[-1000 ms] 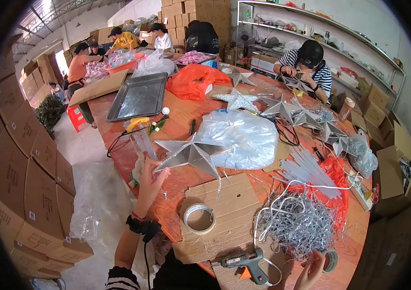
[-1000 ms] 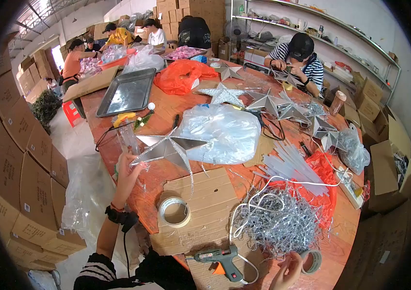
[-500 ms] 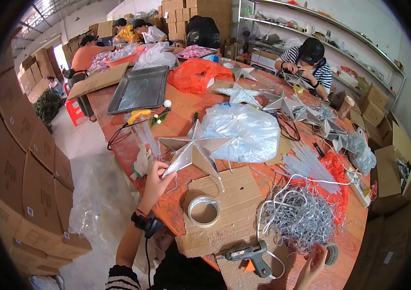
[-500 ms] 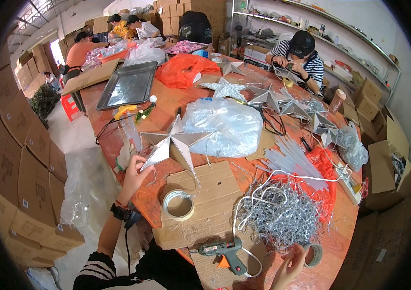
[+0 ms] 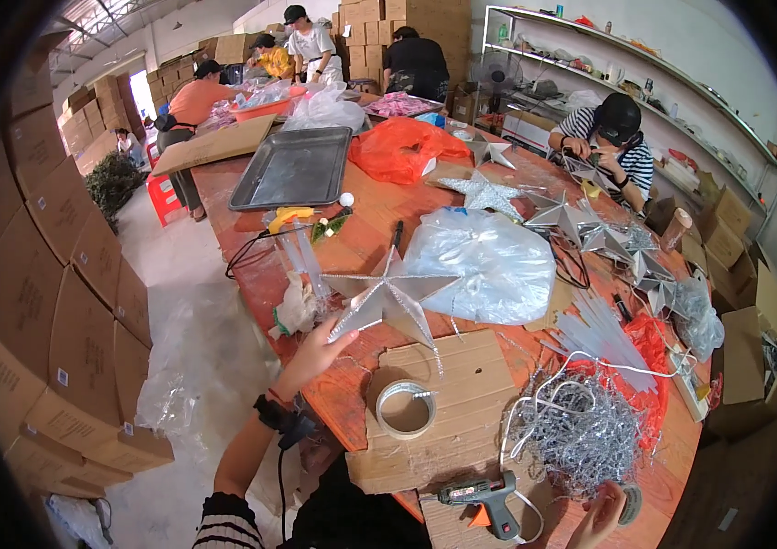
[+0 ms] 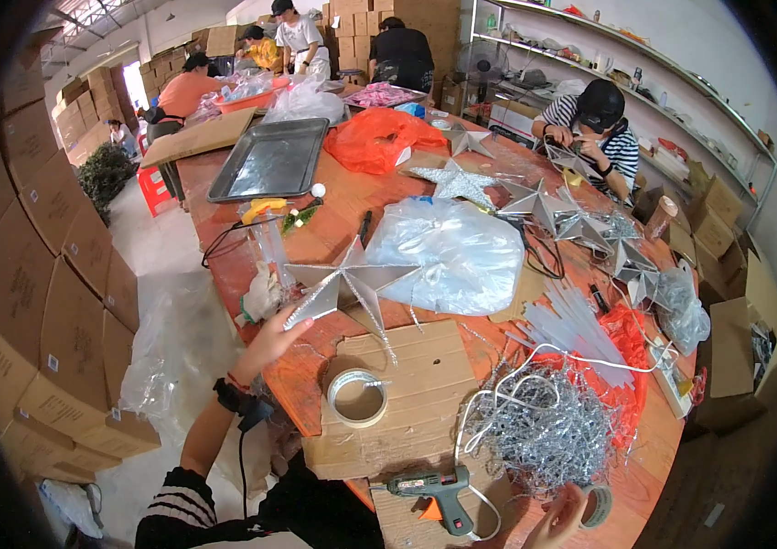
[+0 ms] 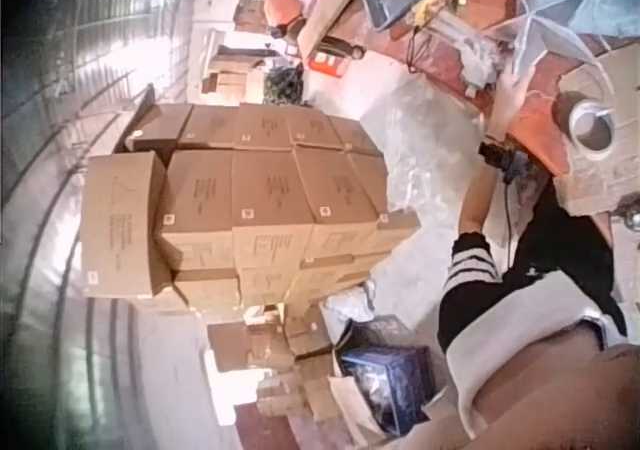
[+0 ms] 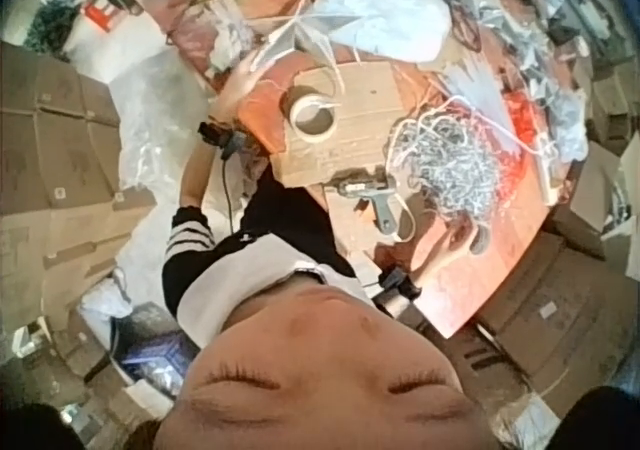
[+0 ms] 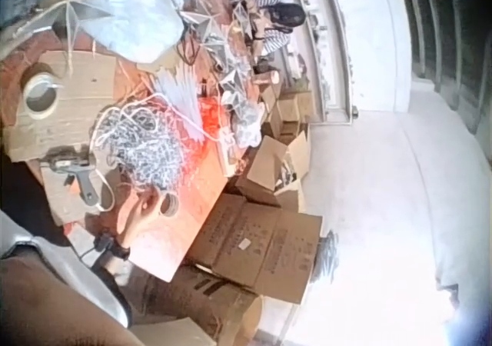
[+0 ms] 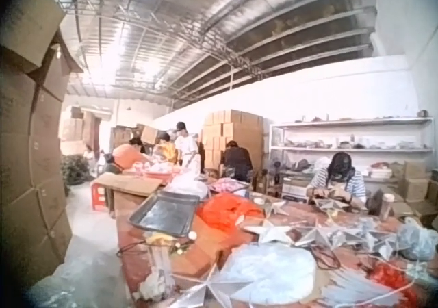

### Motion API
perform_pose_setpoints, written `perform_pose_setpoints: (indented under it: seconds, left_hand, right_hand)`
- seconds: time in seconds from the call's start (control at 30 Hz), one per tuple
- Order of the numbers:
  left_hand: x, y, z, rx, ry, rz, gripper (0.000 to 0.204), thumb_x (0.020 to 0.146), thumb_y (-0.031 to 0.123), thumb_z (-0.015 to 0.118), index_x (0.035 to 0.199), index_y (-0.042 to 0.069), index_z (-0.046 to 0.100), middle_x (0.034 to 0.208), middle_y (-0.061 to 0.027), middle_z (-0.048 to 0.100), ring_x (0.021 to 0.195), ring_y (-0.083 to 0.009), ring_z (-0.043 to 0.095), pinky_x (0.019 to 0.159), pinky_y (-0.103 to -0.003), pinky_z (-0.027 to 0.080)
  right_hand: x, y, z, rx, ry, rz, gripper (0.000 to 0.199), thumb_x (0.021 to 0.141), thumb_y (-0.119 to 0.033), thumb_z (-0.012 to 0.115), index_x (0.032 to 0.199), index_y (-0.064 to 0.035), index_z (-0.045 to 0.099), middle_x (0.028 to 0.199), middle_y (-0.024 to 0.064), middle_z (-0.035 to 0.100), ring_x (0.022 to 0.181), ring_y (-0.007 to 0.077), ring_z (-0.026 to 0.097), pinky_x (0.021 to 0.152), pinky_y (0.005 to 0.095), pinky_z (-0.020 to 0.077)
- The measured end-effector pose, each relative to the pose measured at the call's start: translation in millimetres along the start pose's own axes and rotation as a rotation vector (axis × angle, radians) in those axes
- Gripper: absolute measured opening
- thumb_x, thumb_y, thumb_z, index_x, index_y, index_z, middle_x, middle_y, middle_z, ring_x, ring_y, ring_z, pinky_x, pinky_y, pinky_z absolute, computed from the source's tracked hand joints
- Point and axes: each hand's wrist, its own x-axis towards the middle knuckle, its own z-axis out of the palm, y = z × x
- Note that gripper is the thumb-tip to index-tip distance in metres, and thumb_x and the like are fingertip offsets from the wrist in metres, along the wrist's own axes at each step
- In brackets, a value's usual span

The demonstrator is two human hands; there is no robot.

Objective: Assembling large silver decorative stars using a glue gun and silver trim.

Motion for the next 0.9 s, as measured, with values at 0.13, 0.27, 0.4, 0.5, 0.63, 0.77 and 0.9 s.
perform_pose_setpoints:
  seconds: [0.13,0.27,0.4,0.5,0.63,0.77,0.9]
  left_hand:
    - [-10,25,-33,0.257,0.069,-0.011,0.035,0.086,0.027,0.051,0.108,0.0,0.049,0.091,-0.0099,0.056,0.083,-0.0153,0.052,0.077,-0.029,0.041]
    - [-3,30,-73,0.312,0.156,0.029,0.037,0.086,0.028,0.05,0.111,0.0,0.048,0.093,-0.0096,0.057,0.085,-0.0149,0.052,0.078,-0.029,0.041]
    - [24,40,-102,0.286,0.137,-0.066,0.038,0.087,0.028,0.049,0.113,0.0,0.047,0.093,-0.0098,0.057,0.084,-0.0145,0.053,0.077,-0.029,0.041]
    - [40,31,-101,0.25,0.199,0.101,0.034,0.087,0.028,0.048,0.107,-0.001,0.05,0.091,-0.0105,0.057,0.081,-0.0168,0.054,0.074,-0.03,0.042]
    - [54,-7,-86,0.25,0.281,0.027,0.034,0.086,0.031,0.049,0.099,-0.001,0.052,0.083,-0.0138,0.058,0.078,-0.0234,0.056,0.072,-0.032,0.042]
    - [61,-49,-68,0.27,0.344,0.006,0.038,0.084,0.036,0.05,0.093,0.0,0.053,0.085,-0.0186,0.058,0.076,-0.0335,0.057,0.066,-0.037,0.043]
    - [58,-55,-46,0.512,0.409,-0.052,0.044,0.083,0.044,0.047,0.096,0.002,0.051,0.08,-0.0197,0.06,0.076,-0.0387,0.057,0.064,-0.043,0.044]
  right_hand:
    - [-17,-8,-13,0.076,0.02,-0.017,0.02,0.086,-0.001,0.045,0.106,0.0021,0.048,0.094,0.011,0.056,0.073,0.0151,0.054,0.062,0.0243,0.0453]
    - [-44,-43,-24,0.053,-0.149,0.052,0.016,0.087,-0.003,0.044,0.101,0.0006,0.049,0.094,0.0114,0.055,0.064,0.0112,0.049,0.059,0.0219,0.0425]
    - [-64,-62,-14,0.13,-0.392,0.141,0.013,0.087,-0.004,0.046,0.098,0.0003,0.05,0.095,0.009,0.054,0.063,0.0105,0.049,0.059,0.0215,0.0421]
    - [-62,-71,2,0.112,-0.441,0.092,0.012,0.086,-0.002,0.047,0.096,0.0,0.051,0.094,0.0085,0.054,0.065,0.0103,0.05,0.06,0.0219,0.0429]
    - [-56,-90,30,0.071,-0.472,-0.171,0.012,0.084,0.0,0.049,0.096,-0.0006,0.052,0.09,0.0081,0.054,0.067,0.0105,0.051,0.061,0.022,0.0435]
    - [-72,-88,66,0.245,-0.566,-0.032,0.014,0.079,0.005,0.052,0.091,-0.0007,0.056,0.082,0.0093,0.057,0.069,0.0167,0.054,0.063,0.0244,0.0434]
    - [-63,-136,86,0.168,-0.717,-0.311,0.018,0.077,0.007,0.051,0.092,-0.0022,0.056,0.087,0.0115,0.057,0.073,0.0224,0.054,0.063,0.0257,0.0426]
